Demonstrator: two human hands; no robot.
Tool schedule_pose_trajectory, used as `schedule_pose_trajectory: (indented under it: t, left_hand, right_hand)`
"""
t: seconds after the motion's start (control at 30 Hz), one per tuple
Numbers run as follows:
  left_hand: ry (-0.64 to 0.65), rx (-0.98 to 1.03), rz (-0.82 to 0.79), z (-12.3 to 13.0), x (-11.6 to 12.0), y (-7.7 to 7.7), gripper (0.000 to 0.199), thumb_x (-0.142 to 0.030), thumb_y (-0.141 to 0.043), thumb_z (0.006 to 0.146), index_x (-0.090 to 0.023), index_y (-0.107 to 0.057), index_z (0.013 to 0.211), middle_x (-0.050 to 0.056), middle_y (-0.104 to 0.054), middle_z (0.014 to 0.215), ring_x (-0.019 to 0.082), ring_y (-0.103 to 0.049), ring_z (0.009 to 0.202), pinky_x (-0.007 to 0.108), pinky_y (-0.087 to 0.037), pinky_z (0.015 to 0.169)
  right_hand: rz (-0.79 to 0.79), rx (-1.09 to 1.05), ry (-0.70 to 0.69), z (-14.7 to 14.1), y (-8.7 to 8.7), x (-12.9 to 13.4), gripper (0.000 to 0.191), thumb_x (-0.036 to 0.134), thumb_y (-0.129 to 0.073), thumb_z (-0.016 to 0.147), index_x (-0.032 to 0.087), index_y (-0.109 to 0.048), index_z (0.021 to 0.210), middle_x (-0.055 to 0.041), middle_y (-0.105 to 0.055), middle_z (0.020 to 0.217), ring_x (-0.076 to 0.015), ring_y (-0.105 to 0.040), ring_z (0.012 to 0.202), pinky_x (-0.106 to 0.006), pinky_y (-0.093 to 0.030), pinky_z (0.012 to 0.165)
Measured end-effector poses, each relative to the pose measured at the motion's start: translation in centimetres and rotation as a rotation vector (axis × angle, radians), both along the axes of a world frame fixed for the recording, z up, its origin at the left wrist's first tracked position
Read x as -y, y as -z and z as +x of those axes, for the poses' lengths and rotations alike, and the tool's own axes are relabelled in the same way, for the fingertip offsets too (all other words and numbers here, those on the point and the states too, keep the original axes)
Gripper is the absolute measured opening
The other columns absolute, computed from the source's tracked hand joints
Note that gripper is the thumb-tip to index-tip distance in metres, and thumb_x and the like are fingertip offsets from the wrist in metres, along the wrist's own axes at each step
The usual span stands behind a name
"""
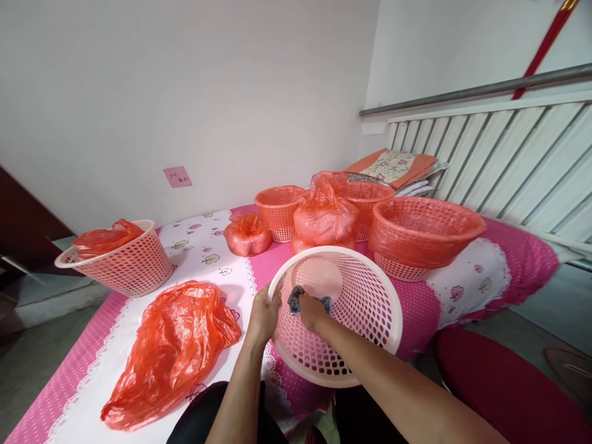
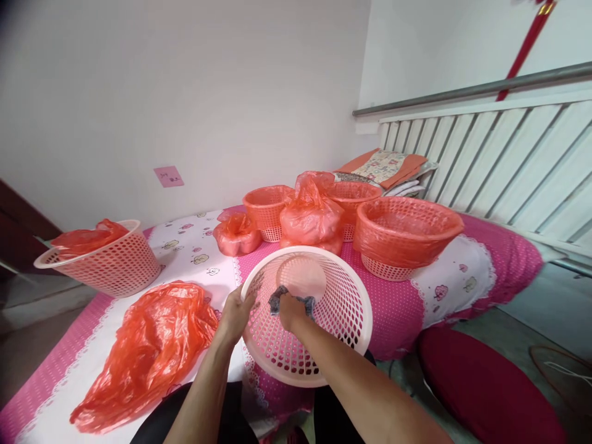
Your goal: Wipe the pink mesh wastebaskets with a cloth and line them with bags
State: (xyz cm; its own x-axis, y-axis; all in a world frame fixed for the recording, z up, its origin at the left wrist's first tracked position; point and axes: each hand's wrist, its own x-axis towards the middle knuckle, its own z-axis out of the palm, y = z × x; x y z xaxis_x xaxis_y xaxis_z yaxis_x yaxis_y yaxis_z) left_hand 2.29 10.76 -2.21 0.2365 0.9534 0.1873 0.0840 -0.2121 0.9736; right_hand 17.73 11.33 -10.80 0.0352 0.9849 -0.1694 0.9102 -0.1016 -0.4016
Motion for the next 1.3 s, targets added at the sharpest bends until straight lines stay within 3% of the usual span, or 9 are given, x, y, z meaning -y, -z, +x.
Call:
schedule_pose_trajectory:
  t: [0.13,0.3,0.5,0.63,0.73,0.93,1.03,1.17,1.3]
  left_hand:
    - [-0.034,-0.008,-0.025,-0.3,-0.1,0.1,0.047,-0.032,-0.066,0.081,-0.017,-0.074,0.125,0.009,-0.082,0.104,0.025,-0.073,0.096,0.033,-0.056,0.076]
    - [-0.051,0.005,-0.029,-0.4,-0.3,-0.2,0.041,-0.029,-0.067,0.078,-0.016,-0.077,0.115,0.007,-0.082,0.096,0.023,-0.073,0.09,0.034,-0.056,0.081]
    - [-0.036,0.026,-0.045,-0.3,-0.3,-0.5,0.042,-0.034,-0.071,0.076,-0.017,-0.077,0.114,0.005,-0.081,0.092,0.022,-0.072,0.087,0.033,-0.056,0.076]
    - [-0.039,0.018,-0.068,-0.6,-0.4,-0.5,0.043,-0.038,-0.075,0.073,-0.016,-0.077,0.111,0.005,-0.08,0.087,0.022,-0.071,0.083,0.032,-0.056,0.072]
    - [-0.028,0.012,-0.075,-0.8,-0.4,-0.5,0.044,-0.038,-0.076,0.073,-0.017,-0.077,0.112,0.005,-0.08,0.089,0.023,-0.072,0.088,0.033,-0.057,0.074]
    - [0.012,0.005,-0.075,-0.6,-0.4,-0.7,0.049,-0.035,-0.075,0.076,-0.017,-0.076,0.121,0.006,-0.083,0.098,0.025,-0.074,0.094,0.037,-0.058,0.081]
    - [0.029,0.002,-0.071,-0.6,-0.5,-1.1,0.051,-0.038,-0.078,0.075,-0.016,-0.077,0.122,0.01,-0.083,0.111,0.03,-0.073,0.106,0.043,-0.057,0.092]
    - [0.06,0.033,-0.077,-1.1,-0.3,-1.8,0.064,-0.042,-0.089,0.069,-0.017,-0.075,0.126,0.015,-0.077,0.131,0.035,-0.067,0.126,0.049,-0.049,0.11]
    - [0.013,0.161,-0.191,-1.0,-0.2,-1.2,0.077,-0.042,-0.096,0.058,-0.014,-0.073,0.126,0.02,-0.075,0.132,0.037,-0.069,0.124,0.052,-0.05,0.109]
  right_hand:
    - [0.021,-0.001,-0.037,-0.9,-1.0,2.5,0.049,0.0,-0.063,0.078,0.009,-0.065,0.125,-0.0229,-0.068,0.133,-0.0346,-0.07,0.113,-0.041,-0.051,0.094]
    - [0.106,-0.064,-0.129,-1.0,-2.4,6.8,0.044,0.004,-0.053,0.085,0.014,-0.065,0.126,-0.0175,-0.067,0.136,-0.0291,-0.064,0.122,-0.037,-0.047,0.1]
    - [0.312,-0.284,-0.279,-1.1,-3.6,12.2,0.045,0.006,-0.061,0.074,0.019,-0.062,0.117,-0.0097,-0.067,0.122,-0.0251,-0.063,0.108,-0.034,-0.045,0.092]
    - [0.322,-0.226,-0.37,-0.3,-4.5,15.1,0.045,0.0,-0.054,0.069,0.021,-0.061,0.109,-0.006,-0.066,0.113,-0.0236,-0.062,0.102,-0.034,-0.044,0.089]
    - [0.33,-0.111,-0.475,1.0,-5.0,16.8,0.034,0.002,-0.053,0.079,0.021,-0.061,0.106,-0.0065,-0.068,0.113,-0.0247,-0.063,0.102,-0.037,-0.045,0.092]
    - [0.507,0.208,-0.5,2.6,-2.0,17.8,0.03,0.005,-0.054,0.094,0.02,-0.062,0.119,-0.0104,-0.071,0.124,-0.0283,-0.066,0.113,-0.047,-0.043,0.105]
    - [0.593,0.31,-0.471,2.2,-0.6,17.5,0.026,0.004,-0.057,0.094,0.019,-0.063,0.115,-0.0109,-0.072,0.118,-0.0293,-0.067,0.109,-0.047,-0.046,0.1]
    - [0.58,0.236,-0.446,1.7,-1.9,17.1,0.018,0.005,-0.057,0.094,0.02,-0.061,0.104,-0.0085,-0.07,0.108,-0.0274,-0.064,0.099,-0.042,-0.047,0.087]
    - [0.552,0.059,-0.413,1.4,-4.1,16.7,0.022,0.005,-0.054,0.093,0.021,-0.06,0.107,-0.0081,-0.066,0.111,-0.0253,-0.06,0.103,-0.039,-0.045,0.091]
